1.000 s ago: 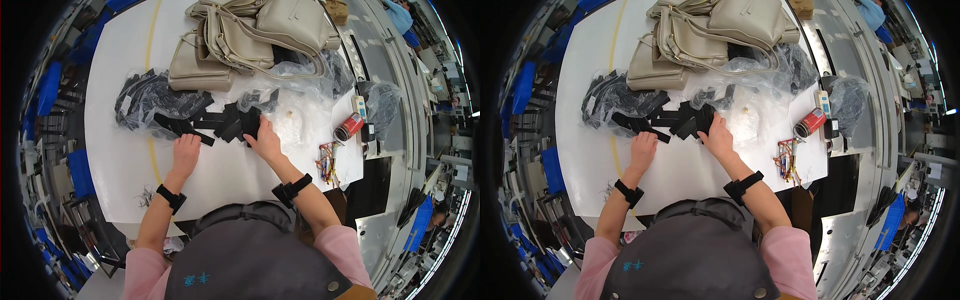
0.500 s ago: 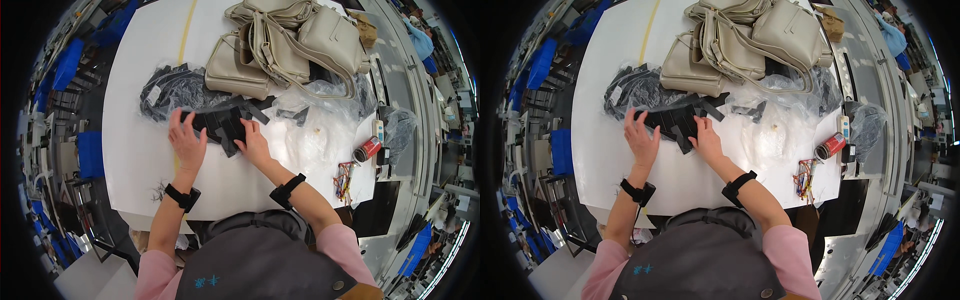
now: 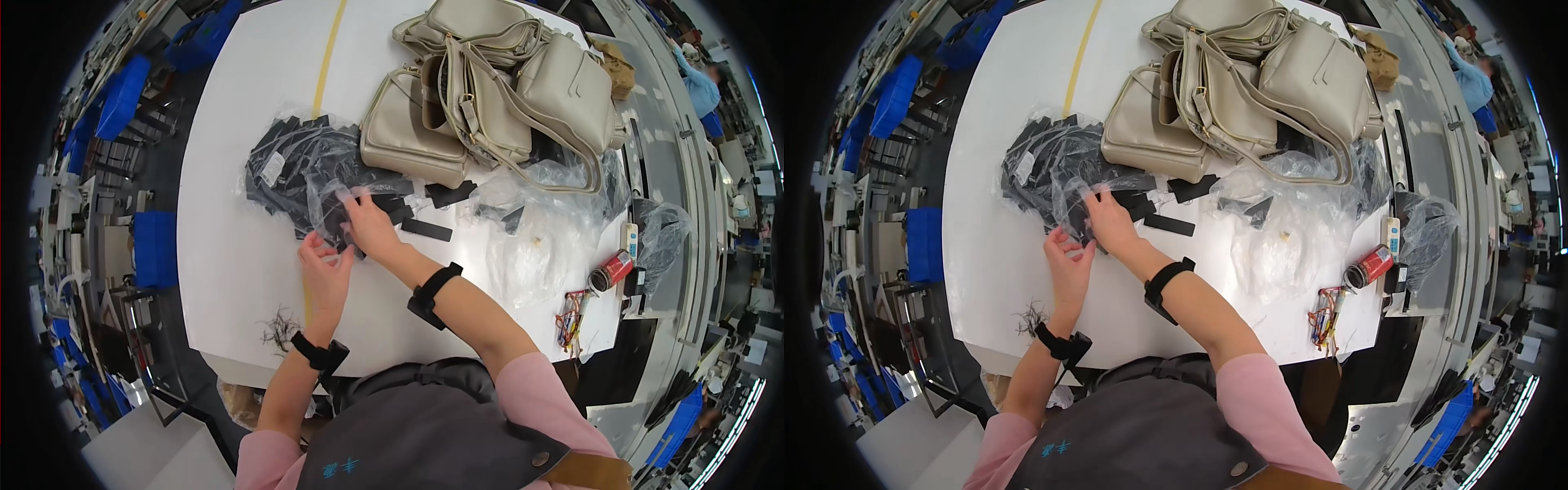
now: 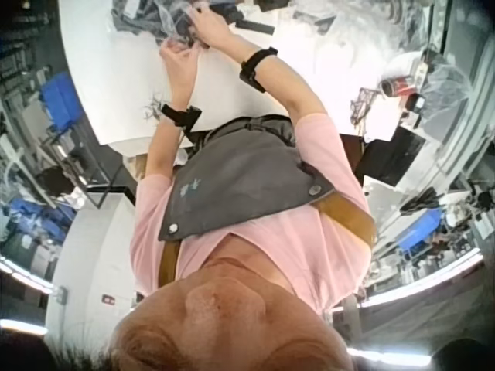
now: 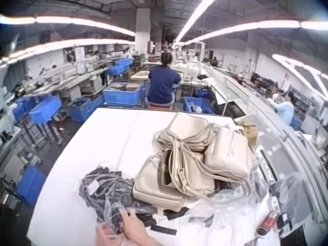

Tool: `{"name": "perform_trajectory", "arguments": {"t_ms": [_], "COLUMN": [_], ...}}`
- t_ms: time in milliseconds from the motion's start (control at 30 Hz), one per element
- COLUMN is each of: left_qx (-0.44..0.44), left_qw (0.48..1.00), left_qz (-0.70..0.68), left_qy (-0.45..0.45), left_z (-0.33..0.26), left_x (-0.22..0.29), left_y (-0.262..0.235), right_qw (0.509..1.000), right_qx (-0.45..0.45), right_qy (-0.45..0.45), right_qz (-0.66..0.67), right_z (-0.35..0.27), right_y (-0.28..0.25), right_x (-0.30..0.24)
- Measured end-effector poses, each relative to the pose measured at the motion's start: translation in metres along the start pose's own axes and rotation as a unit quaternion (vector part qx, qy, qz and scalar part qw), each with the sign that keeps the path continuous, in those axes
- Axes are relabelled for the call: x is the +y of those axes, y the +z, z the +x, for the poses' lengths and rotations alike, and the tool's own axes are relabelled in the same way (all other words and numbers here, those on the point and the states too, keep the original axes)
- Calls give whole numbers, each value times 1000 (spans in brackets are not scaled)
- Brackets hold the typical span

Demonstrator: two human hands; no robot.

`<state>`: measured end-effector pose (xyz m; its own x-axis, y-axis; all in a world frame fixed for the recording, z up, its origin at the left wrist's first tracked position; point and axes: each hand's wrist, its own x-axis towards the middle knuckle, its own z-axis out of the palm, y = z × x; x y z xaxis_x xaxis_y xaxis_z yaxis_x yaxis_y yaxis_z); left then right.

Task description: The person organizes beige handbags on a white table and uses a pen-like tool to apply a substance to the zipper pulls and edges of the bags. They handle the bags one at a time, opening zippers and applying the tool to specific points before placing the bags back on the table.

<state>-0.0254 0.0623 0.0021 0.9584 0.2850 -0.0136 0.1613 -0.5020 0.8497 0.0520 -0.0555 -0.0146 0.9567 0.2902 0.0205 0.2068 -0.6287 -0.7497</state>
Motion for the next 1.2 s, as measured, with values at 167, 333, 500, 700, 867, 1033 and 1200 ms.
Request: {"name": "perform_trajectory", "arguments": {"t_ms": [167, 333, 500, 700, 867, 1033, 1200], "left_qx": [-28, -13, -22, -4, 12, 19, 19], "left_qw": [999, 995, 994, 994, 993, 996, 997], "left_qz": [34, 99, 100, 109, 119, 88, -47], "left_qy": [-14, -29, -44, -6, 22, 15, -56], "left_z": [-16, -7, -13, -23, -14, -17, -19], "left_x": [-25, -15, -8, -8, -19, -21, -41], "left_y": [12, 15, 19, 36, 40, 40, 43], "right_qw": [999, 990, 968, 960, 948, 952, 961], "right_qx": [15, 56, 79, 8, -44, -71, -83], "right_qy": [-33, -14, -35, -7, 47, 69, 117], "right_qz": [-1, -130, -236, -278, -311, -288, -236], "right_z": [12, -33, -65, -68, -58, -62, -64], "right_y": [-6, -77, -130, -124, -123, -115, -109], "right_x": [-14, 15, 77, 69, 72, 95, 88]}}
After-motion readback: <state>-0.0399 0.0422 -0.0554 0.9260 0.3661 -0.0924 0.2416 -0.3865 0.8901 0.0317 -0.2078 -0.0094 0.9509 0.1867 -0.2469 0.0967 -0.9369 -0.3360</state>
